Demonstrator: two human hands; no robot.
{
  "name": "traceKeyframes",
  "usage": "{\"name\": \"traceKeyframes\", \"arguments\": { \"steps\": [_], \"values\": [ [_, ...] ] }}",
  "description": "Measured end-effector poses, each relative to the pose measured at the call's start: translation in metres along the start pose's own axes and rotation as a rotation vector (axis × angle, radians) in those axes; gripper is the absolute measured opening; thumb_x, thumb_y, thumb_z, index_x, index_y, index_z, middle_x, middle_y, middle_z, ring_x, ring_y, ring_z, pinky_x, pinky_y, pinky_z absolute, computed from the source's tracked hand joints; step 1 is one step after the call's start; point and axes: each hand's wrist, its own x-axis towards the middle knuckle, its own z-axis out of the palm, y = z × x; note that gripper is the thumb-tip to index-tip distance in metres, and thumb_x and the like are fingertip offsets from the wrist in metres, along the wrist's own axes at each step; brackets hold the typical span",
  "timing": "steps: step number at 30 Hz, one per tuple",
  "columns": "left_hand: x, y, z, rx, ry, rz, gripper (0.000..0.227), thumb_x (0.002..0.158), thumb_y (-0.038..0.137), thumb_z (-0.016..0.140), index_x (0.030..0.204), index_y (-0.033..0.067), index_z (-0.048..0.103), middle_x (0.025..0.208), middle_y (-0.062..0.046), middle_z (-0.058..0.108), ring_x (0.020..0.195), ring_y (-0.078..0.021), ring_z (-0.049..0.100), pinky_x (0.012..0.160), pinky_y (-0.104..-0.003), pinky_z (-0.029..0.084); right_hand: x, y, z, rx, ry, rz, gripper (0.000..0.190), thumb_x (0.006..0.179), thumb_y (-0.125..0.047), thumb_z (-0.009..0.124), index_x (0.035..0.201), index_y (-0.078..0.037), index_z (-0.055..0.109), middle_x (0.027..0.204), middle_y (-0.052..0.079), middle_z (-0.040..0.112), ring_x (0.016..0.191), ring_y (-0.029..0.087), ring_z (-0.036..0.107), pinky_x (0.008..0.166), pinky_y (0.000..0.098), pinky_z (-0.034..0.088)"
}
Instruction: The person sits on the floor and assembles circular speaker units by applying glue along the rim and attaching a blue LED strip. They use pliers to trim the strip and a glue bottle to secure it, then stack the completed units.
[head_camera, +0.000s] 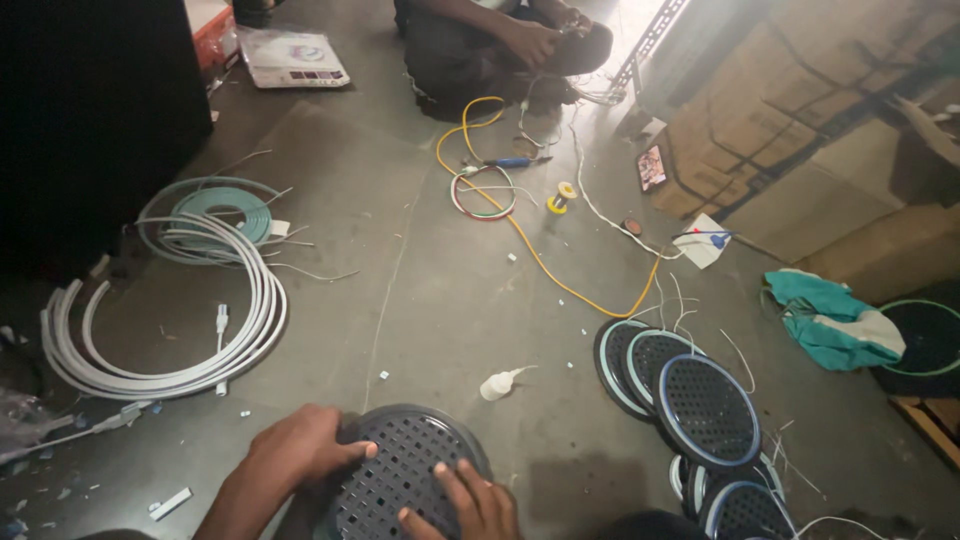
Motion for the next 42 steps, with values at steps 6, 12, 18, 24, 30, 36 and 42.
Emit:
{"name": "traceKeyframes", "arguments": {
  "steps": [6,12,18,24,30,36,42],
  "values": [
    [-0.004,0.004,0.0,-0.048,0.038,0.025,0.065,0.075,0.066,0.077,0.122,0.0221,0.07,0.12,-0.007,0.073,0.119,-0.0274,0.069,0.098,-0.045,0.055,-0.003,0.01,0.0,0.145,-0.253,0.213,0.05,0.09,-0.026,0.062,0.139,-0.035,0.062,0.147,0.029,0.046,0.132,0.048,0.051,0.097,0.0532,0.048],
    [-0.001,0.005,0.002,-0.04,-0.019,-0.045,0.066,0.075,0.066,0.075,0.126,0.0245,0.069,0.122,-0.006,0.075,0.12,-0.0267,0.07,0.1,-0.045,0.055,-0.055,0.04,0.032,0.443,-0.456,0.338,0.07,0.086,-0.008,0.058,0.155,-0.01,0.048,0.157,0.036,0.03,0.14,0.058,0.043,0.109,0.0547,0.047],
    [0.004,-0.002,0.011,-0.102,-0.002,0.072,0.063,0.077,0.065,0.074,0.106,0.009,0.077,0.094,-0.016,0.079,0.093,-0.03,0.08,0.088,-0.042,0.06,-0.073,0.042,0.031,0.643,-0.6,0.978,0.077,0.083,-0.055,0.08,0.128,0.005,0.061,0.119,0.028,0.067,0.115,0.039,0.069,0.1,0.0457,0.052],
    [0.001,0.0,0.023,0.047,0.072,0.082,0.066,0.077,0.064,0.079,0.099,0.0018,0.077,0.096,-0.022,0.075,0.097,-0.0362,0.074,0.09,-0.044,0.059,-0.036,0.033,0.013,0.661,-0.637,1.036,0.067,0.076,-0.054,0.084,0.115,-0.001,0.07,0.098,0.021,0.076,0.096,0.032,0.077,0.089,0.0431,0.058],
    [0.008,-0.004,0.031,-0.019,0.104,0.004,0.062,0.075,0.06,0.08,0.102,0.0042,0.075,0.105,-0.021,0.075,0.107,-0.0372,0.072,0.094,-0.046,0.058,-0.002,0.028,-0.006,0.609,-0.571,1.074,0.061,0.075,-0.042,0.087,0.117,-0.002,0.069,0.103,0.024,0.075,0.1,0.035,0.072,0.088,0.0438,0.054],
    [0.012,-0.017,0.026,-0.225,0.365,-0.043,0.061,0.075,0.055,0.081,0.103,0.0015,0.074,0.105,-0.024,0.074,0.106,-0.0397,0.071,0.093,-0.048,0.057,0.032,0.016,-0.002,0.938,-0.33,1.293,0.068,0.081,-0.024,0.084,0.138,-0.002,0.055,0.13,0.016,0.069,0.123,0.026,0.069,0.1,0.0382,0.057],
    [0.03,-0.027,0.012,-0.655,0.544,0.031,0.055,0.077,0.042,0.077,0.115,0.0011,0.075,0.103,-0.024,0.077,0.098,-0.0368,0.075,0.086,-0.045,0.057,0.074,-0.004,0.002,1.22,-0.181,1.111,0.086,0.085,-0.02,0.079,0.153,-0.001,0.03,0.154,0.025,0.042,0.142,0.036,0.047,0.109,0.0415,0.048]
  ]
}}
